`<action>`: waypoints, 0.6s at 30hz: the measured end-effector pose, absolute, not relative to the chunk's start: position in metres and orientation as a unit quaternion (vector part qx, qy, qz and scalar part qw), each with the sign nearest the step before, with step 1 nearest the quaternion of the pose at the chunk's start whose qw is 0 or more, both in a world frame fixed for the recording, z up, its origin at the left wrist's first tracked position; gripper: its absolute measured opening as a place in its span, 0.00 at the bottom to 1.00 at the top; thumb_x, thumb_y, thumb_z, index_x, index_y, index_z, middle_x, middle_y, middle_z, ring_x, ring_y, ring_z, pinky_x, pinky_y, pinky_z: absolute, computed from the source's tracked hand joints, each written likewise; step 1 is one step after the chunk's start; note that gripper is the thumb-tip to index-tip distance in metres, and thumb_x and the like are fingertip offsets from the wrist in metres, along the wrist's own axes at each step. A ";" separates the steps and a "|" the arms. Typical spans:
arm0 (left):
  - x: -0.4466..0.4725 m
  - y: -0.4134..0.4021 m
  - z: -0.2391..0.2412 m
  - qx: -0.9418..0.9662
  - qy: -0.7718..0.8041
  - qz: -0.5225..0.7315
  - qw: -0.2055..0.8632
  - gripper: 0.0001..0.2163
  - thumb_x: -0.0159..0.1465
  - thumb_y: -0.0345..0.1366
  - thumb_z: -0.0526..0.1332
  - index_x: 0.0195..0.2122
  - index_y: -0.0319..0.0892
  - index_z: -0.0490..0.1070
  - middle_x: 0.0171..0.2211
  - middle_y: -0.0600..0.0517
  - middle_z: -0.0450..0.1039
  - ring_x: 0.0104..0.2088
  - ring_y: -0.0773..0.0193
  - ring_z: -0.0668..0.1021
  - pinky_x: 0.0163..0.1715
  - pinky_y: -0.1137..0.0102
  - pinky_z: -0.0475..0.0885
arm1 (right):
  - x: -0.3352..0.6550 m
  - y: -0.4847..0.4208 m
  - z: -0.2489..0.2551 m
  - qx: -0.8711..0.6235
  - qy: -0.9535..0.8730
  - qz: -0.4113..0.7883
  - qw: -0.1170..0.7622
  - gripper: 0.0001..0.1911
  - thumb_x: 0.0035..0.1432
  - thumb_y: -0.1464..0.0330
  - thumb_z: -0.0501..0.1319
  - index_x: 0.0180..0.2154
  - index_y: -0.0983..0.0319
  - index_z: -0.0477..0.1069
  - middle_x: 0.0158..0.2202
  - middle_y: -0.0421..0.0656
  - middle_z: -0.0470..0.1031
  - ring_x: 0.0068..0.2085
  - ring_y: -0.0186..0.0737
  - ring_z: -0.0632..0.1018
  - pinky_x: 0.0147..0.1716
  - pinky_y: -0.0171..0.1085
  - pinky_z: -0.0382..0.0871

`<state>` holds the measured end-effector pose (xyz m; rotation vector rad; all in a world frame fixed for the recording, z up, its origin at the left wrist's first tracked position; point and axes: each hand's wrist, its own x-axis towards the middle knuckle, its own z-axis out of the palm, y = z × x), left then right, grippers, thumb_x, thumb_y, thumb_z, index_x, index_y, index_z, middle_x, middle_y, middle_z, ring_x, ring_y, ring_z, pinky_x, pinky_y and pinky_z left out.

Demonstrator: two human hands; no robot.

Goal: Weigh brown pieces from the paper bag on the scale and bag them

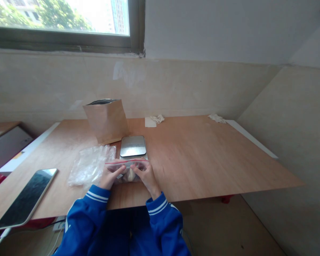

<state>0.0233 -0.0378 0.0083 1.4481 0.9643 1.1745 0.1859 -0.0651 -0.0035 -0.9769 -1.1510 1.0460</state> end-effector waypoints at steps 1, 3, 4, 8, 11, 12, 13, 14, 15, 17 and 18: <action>0.024 -0.038 0.009 0.601 0.401 0.486 0.492 0.12 0.53 0.41 0.68 0.34 0.39 0.77 0.33 0.47 0.77 0.35 0.60 0.79 0.36 0.68 0.74 | 0.186 -0.065 -0.004 -0.424 -0.503 0.448 0.606 0.13 0.51 0.59 0.66 0.35 0.61 0.77 0.34 0.43 0.78 0.36 0.41 0.77 0.38 0.38 0.72; 0.025 -0.039 0.011 0.606 0.406 0.490 0.478 0.11 0.53 0.41 0.67 0.31 0.39 0.77 0.31 0.48 0.77 0.33 0.61 0.78 0.33 0.69 0.74 | 0.185 -0.064 -0.005 -0.428 -0.506 0.443 0.604 0.12 0.51 0.60 0.66 0.34 0.61 0.76 0.32 0.43 0.77 0.35 0.41 0.77 0.38 0.38 0.71; 0.026 -0.040 0.012 0.608 0.408 0.493 0.469 0.10 0.54 0.41 0.67 0.30 0.39 0.77 0.31 0.48 0.76 0.33 0.61 0.78 0.32 0.69 0.74 | 0.185 -0.064 -0.005 -0.431 -0.506 0.441 0.603 0.12 0.51 0.59 0.66 0.33 0.61 0.76 0.32 0.43 0.77 0.35 0.41 0.77 0.38 0.38 0.71; 0.028 -0.041 0.014 0.615 0.407 0.497 0.458 0.10 0.54 0.41 0.67 0.28 0.38 0.77 0.29 0.48 0.76 0.32 0.62 0.78 0.32 0.70 0.74 | 0.184 -0.063 -0.007 -0.442 -0.499 0.438 0.603 0.12 0.51 0.59 0.66 0.31 0.62 0.75 0.29 0.42 0.76 0.32 0.40 0.76 0.34 0.37 0.71; 0.027 -0.041 0.011 0.613 0.413 0.501 0.450 0.10 0.55 0.41 0.67 0.29 0.38 0.77 0.30 0.48 0.77 0.32 0.62 0.78 0.33 0.70 0.74 | 0.182 -0.061 -0.009 -0.441 -0.497 0.439 0.605 0.11 0.50 0.60 0.66 0.30 0.61 0.75 0.28 0.41 0.76 0.31 0.38 0.76 0.33 0.36 0.70; 0.027 -0.041 0.009 0.614 0.417 0.504 0.443 0.09 0.55 0.40 0.67 0.29 0.38 0.77 0.30 0.48 0.77 0.32 0.62 0.78 0.33 0.70 0.74 | 0.181 -0.060 -0.010 -0.441 -0.494 0.438 0.608 0.11 0.50 0.60 0.67 0.29 0.61 0.75 0.28 0.41 0.76 0.31 0.38 0.76 0.32 0.36 0.70; 0.026 -0.040 0.007 0.615 0.422 0.507 0.433 0.09 0.55 0.40 0.67 0.30 0.38 0.77 0.30 0.48 0.77 0.32 0.62 0.78 0.33 0.70 0.73 | 0.180 -0.060 -0.010 -0.442 -0.490 0.436 0.612 0.11 0.49 0.60 0.67 0.29 0.61 0.75 0.27 0.40 0.75 0.31 0.38 0.76 0.32 0.36 0.70; 0.026 -0.040 0.005 0.617 0.427 0.509 0.422 0.09 0.55 0.40 0.67 0.30 0.38 0.77 0.30 0.48 0.77 0.32 0.62 0.78 0.33 0.70 0.73 | 0.180 -0.059 -0.011 -0.443 -0.485 0.436 0.615 0.11 0.49 0.60 0.67 0.29 0.61 0.75 0.27 0.40 0.75 0.30 0.38 0.76 0.32 0.35 0.70; 0.025 -0.039 0.003 0.620 0.431 0.510 0.412 0.09 0.55 0.40 0.67 0.31 0.39 0.77 0.30 0.48 0.77 0.33 0.62 0.78 0.34 0.70 0.73 | 0.179 -0.059 -0.012 -0.445 -0.481 0.435 0.618 0.11 0.48 0.60 0.67 0.29 0.61 0.75 0.27 0.40 0.75 0.30 0.38 0.76 0.32 0.35 0.70; 0.024 -0.039 0.001 0.622 0.438 0.510 0.402 0.09 0.54 0.40 0.67 0.31 0.38 0.77 0.30 0.48 0.77 0.32 0.62 0.78 0.33 0.70 0.73 | 0.177 -0.059 -0.012 -0.451 -0.476 0.432 0.619 0.11 0.48 0.60 0.68 0.28 0.61 0.75 0.27 0.40 0.76 0.30 0.38 0.76 0.32 0.36 0.71; 0.024 -0.039 0.001 0.622 0.439 0.508 0.402 0.10 0.54 0.40 0.67 0.31 0.38 0.77 0.30 0.48 0.77 0.32 0.62 0.78 0.32 0.70 0.73 | 0.177 -0.059 -0.012 -0.454 -0.476 0.430 0.618 0.12 0.48 0.59 0.68 0.28 0.61 0.75 0.27 0.41 0.76 0.30 0.38 0.76 0.32 0.36 0.71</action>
